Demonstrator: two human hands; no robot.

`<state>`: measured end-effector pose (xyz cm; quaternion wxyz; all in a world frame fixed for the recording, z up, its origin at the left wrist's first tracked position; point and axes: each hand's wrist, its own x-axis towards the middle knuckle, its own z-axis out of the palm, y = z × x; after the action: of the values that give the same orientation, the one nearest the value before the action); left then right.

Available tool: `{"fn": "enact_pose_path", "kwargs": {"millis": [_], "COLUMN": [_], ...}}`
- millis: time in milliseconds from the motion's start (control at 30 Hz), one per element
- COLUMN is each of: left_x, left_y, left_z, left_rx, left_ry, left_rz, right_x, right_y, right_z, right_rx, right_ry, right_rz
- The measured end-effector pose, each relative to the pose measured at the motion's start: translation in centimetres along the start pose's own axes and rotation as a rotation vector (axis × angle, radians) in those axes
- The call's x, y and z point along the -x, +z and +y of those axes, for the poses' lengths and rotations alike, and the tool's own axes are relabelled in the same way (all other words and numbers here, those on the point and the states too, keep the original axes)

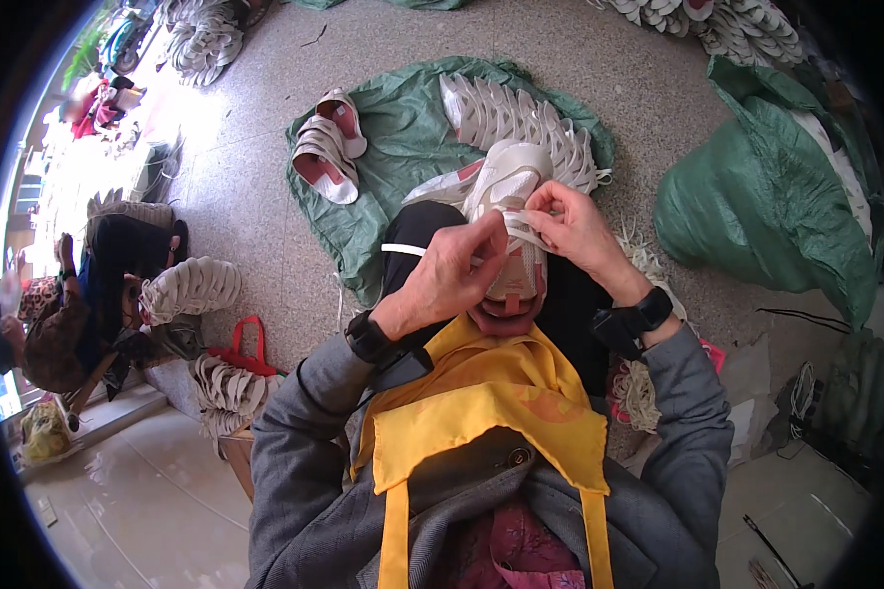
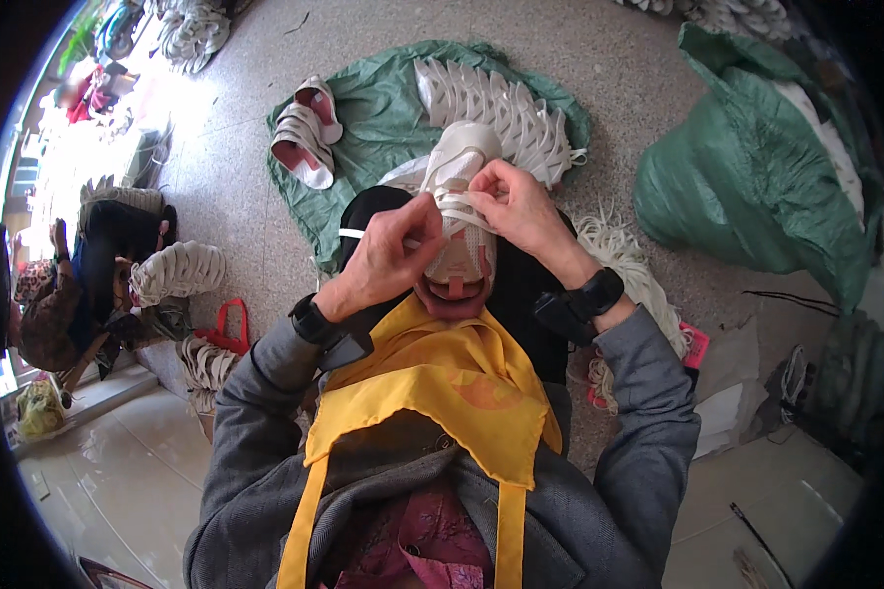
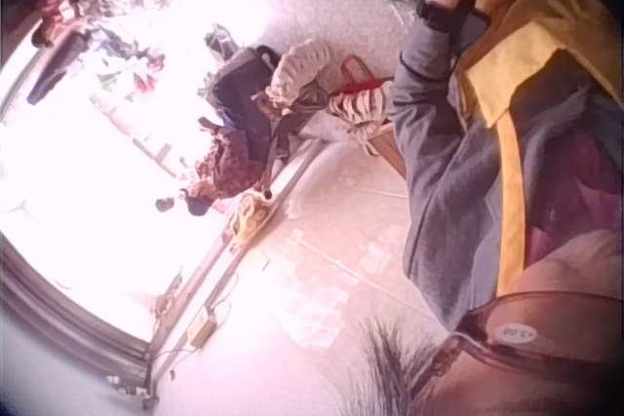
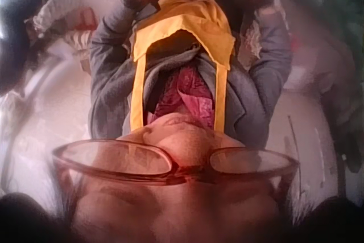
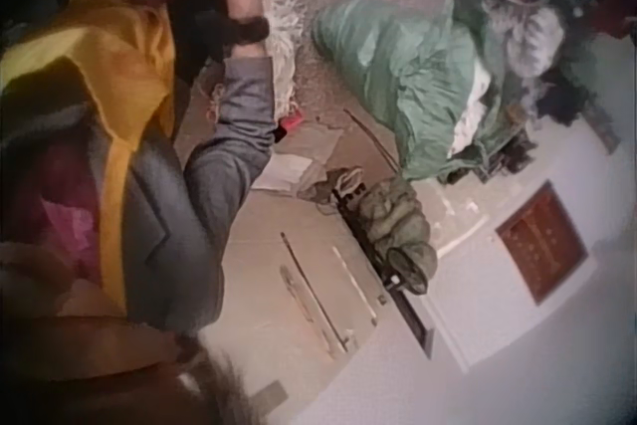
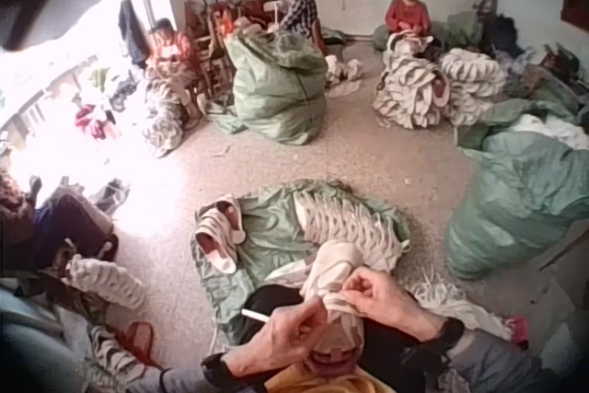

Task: The person is threading laces through the eyelets of a shoe.

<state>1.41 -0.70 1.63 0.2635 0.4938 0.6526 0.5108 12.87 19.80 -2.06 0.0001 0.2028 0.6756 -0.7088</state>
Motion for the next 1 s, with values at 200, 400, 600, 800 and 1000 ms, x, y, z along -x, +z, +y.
{"fn": "enact_pose_path", "kwargs": {"millis": [200, 400, 600, 800, 1000], "left_x": [1.6, 1.3, 0.4, 0.0, -0.4], "left_y": [-2.2, -2.2, -2.2, -2.2, -2.7], "left_z": [-0.3, 0.5, 0.2, 0.2, 0.1], "left_rx": [-0.037, -0.108, -0.206, -0.270, -0.317], "left_ry": [-0.009, -0.037, -0.004, 0.045, 0.047], "left_rz": [0.019, 0.013, 0.058, 0.079, 0.009], "right_x": [1.8, 5.5, 5.5, 3.7, 3.8], "right_y": [-0.1, 0.6, 1.2, 1.6, 0.4], "right_z": [-0.3, -3.2, -2.4, -1.8, -2.1], "right_rx": [0.250, 0.653, 0.680, 0.741, 0.731], "right_ry": [-0.129, -0.338, -0.351, -0.513, -0.463], "right_rz": [0.096, 0.103, 0.195, 0.264, 0.266]}}
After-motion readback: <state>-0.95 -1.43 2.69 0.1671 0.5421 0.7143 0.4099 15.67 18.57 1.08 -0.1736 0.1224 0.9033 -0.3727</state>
